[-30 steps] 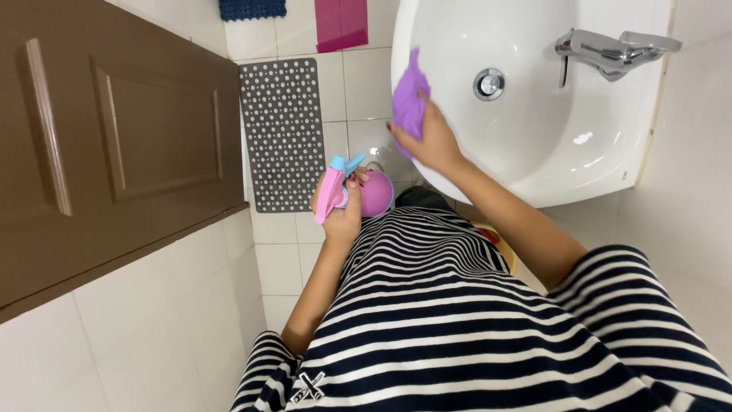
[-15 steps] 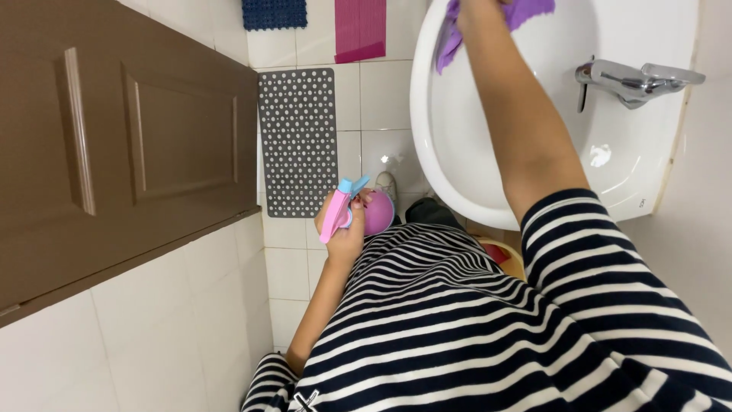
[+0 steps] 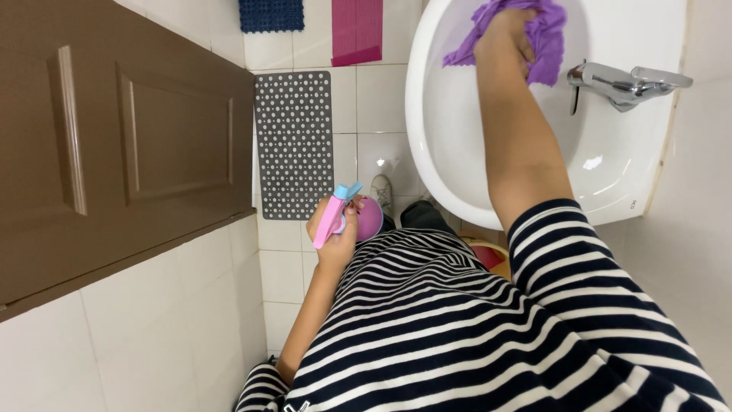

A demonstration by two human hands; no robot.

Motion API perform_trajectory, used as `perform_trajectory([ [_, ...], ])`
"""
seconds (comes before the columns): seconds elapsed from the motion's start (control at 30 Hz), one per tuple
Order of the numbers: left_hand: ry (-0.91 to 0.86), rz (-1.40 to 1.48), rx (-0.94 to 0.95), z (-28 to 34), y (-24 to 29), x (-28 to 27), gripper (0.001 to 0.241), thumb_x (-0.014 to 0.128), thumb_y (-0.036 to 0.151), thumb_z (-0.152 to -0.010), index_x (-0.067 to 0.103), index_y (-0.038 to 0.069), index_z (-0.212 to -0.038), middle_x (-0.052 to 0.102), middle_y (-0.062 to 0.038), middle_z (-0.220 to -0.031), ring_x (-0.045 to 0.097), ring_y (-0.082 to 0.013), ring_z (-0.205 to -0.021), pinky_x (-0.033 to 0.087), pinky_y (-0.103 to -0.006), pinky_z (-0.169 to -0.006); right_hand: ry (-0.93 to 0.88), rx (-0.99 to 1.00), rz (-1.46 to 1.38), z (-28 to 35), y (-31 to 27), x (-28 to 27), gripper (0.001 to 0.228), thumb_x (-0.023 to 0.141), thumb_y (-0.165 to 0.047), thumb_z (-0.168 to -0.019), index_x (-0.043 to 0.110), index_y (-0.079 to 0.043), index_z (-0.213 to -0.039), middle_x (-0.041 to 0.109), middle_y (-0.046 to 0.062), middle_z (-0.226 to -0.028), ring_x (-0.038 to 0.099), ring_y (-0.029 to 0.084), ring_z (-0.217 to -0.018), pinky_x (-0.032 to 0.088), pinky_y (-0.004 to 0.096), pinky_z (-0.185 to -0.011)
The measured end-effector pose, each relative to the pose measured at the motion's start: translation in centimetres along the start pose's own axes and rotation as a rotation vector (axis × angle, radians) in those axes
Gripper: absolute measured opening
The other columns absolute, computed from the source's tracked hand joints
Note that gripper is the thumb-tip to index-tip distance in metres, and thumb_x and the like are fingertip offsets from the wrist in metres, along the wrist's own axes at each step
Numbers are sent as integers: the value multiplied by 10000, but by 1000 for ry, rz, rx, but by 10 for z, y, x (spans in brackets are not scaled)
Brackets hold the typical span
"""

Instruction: Cleaning a bathroom sink using a spray bottle and a cloth.

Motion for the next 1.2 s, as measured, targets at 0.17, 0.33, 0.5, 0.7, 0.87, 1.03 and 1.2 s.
perform_trajectory([
  [0.17,-17,-49,6,5,3,0,96,621,-70,-932,643,-39,-1020,726,-119,-921,723,-184,-849,582,-295,-808,60,128,25,-4,107,52,944,358,-630,-1016,-33,28,-1570,-59,295,-1649,19,462,-1540,103,491,-1246],
  [0.33,-63,-123,-62,14,-11,10,68,656,-23,-933,664,-12,-999,754,-90,-908,734,-169,-834,577,-283,-785,-145,-1089,-107,109,86,17,684,439,-76,-1152,-8,17,-1662,96,297,-1736,203,451,-1609,201,439,-1355],
  [0.5,-129,-95,-20,1,-6,29,67,657,-21,-925,666,-9,-990,739,-95,-901,731,-172,-824,579,-289,-777,-906,-1279,202,177,156,-52,789,457,-52,-994,-2,2,-1633,115,329,-1687,389,444,-1479,350,420,-1213],
  [0.7,-179,-51,66,-16,9,48,42,659,-16,-936,657,-5,-977,737,-97,-920,741,-180,-846,587,-296,-789,-1172,-933,1039,177,214,-148,642,513,-301,-948,363,-205,-1565,600,201,-1400,633,376,-1216,462,436,-1066],
  [0.87,-199,-44,74,-21,14,52,29,655,-17,-945,651,5,-963,738,-95,-922,739,-182,-834,590,-295,-769,-883,-872,1600,140,190,-176,476,555,-400,-986,645,-125,-1364,721,156,-1315,699,334,-1215,515,436,-1081],
  [1.03,-87,-85,76,-13,7,35,11,639,-19,-961,634,-14,-953,737,-84,-891,742,-169,-828,588,-292,-784,-18,-1561,1880,64,135,-116,758,533,-441,-960,327,-45,-1572,211,158,-1678,120,342,-1564,102,488,-1237],
  [1.2,-18,93,-40,8,-10,18,66,574,-30,-1013,631,-61,-1025,709,-106,-917,708,-172,-864,593,-306,-839,590,-1627,1824,60,59,-79,796,448,-365,-965,171,-72,-1652,191,93,-1704,93,309,-1548,26,523,-1214],
])
Point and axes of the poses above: each hand's wrist, its own z-axis away from the middle knuckle, its own x-axis out of the palm, y = z × x, the point moved 9 cm from there along -z, towards the middle knuckle
